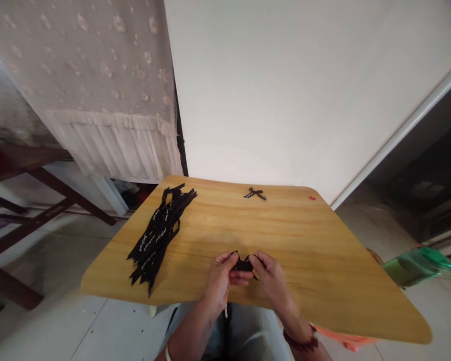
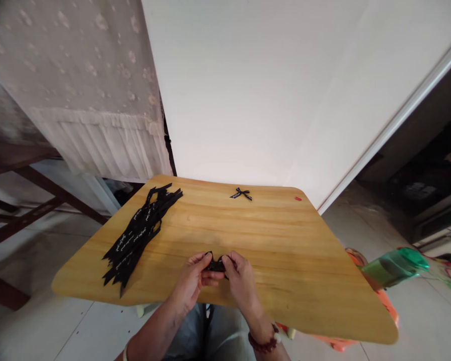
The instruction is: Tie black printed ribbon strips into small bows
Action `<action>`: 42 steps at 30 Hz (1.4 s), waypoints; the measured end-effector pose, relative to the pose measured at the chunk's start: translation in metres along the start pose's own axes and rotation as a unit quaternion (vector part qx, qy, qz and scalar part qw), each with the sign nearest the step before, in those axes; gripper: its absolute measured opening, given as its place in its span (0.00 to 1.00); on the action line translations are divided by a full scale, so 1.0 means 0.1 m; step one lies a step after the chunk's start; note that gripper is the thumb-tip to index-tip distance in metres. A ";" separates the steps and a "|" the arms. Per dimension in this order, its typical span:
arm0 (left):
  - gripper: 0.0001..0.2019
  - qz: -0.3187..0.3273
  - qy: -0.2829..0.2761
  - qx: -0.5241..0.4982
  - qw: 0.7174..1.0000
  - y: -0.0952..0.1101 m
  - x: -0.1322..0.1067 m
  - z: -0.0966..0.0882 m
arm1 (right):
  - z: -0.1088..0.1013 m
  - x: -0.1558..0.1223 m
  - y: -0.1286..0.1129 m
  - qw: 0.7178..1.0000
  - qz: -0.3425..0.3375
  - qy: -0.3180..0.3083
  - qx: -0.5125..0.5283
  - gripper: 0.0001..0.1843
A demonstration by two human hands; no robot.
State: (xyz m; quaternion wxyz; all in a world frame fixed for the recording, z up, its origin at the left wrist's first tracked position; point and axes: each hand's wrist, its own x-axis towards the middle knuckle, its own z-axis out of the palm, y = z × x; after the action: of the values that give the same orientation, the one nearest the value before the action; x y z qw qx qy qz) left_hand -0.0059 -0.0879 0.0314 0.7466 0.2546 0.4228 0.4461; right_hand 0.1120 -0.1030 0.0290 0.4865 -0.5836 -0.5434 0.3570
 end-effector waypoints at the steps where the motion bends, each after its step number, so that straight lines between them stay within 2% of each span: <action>1: 0.15 0.001 0.005 0.006 1.000 0.00 0.00 0.01 | 0.00 0.00 -0.01 1.000 0.009 0.001 0.014 0.16; 4: 0.18 -0.003 0.009 0.031 0.999 0.00 -0.02 0.02 | -0.01 -0.01 -0.05 0.997 0.041 -0.007 0.060 0.16; 9: 0.26 0.001 -0.017 0.071 0.997 0.05 -0.04 -0.03 | -0.07 -0.02 -0.08 0.991 0.061 -0.016 0.122 0.15; 13: 0.21 0.027 -0.038 0.100 0.994 0.13 -0.03 -0.10 | -0.12 -0.01 -0.08 0.987 0.069 -0.007 0.143 0.15; 18: 0.13 0.014 -0.079 0.137 0.987 0.16 0.00 -0.09 | -0.11 0.00 -0.06 0.986 0.073 -0.032 0.149 0.17; 23: 0.11 0.017 -0.058 0.147 0.987 0.11 0.03 -0.02 | -0.10 -0.01 -0.07 0.984 0.094 -0.005 0.152 0.19; 29: 0.12 0.021 -0.047 0.139 0.989 0.09 0.03 0.00 | -0.11 0.00 -0.08 0.982 0.085 -0.035 0.167 0.14; 34: 0.15 0.053 -0.022 0.154 0.986 0.11 0.03 0.01 | -0.11 0.01 -0.08 0.983 0.088 -0.041 0.153 0.14; 38: 0.16 0.053 0.001 0.148 0.988 0.13 0.03 0.05 | -0.13 0.00 -0.09 0.986 0.094 -0.026 0.137 0.15; 42: 0.17 0.060 0.019 0.134 0.989 0.12 0.04 0.10 | -0.13 0.01 -0.08 0.984 0.095 -0.051 0.139 0.15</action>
State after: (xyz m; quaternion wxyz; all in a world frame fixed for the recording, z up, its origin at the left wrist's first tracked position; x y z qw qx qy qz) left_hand -0.0014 -0.0786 0.0435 0.6693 0.3691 0.4768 0.4341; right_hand 0.1226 -0.1047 0.0400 0.4982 -0.5406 -0.4544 0.5031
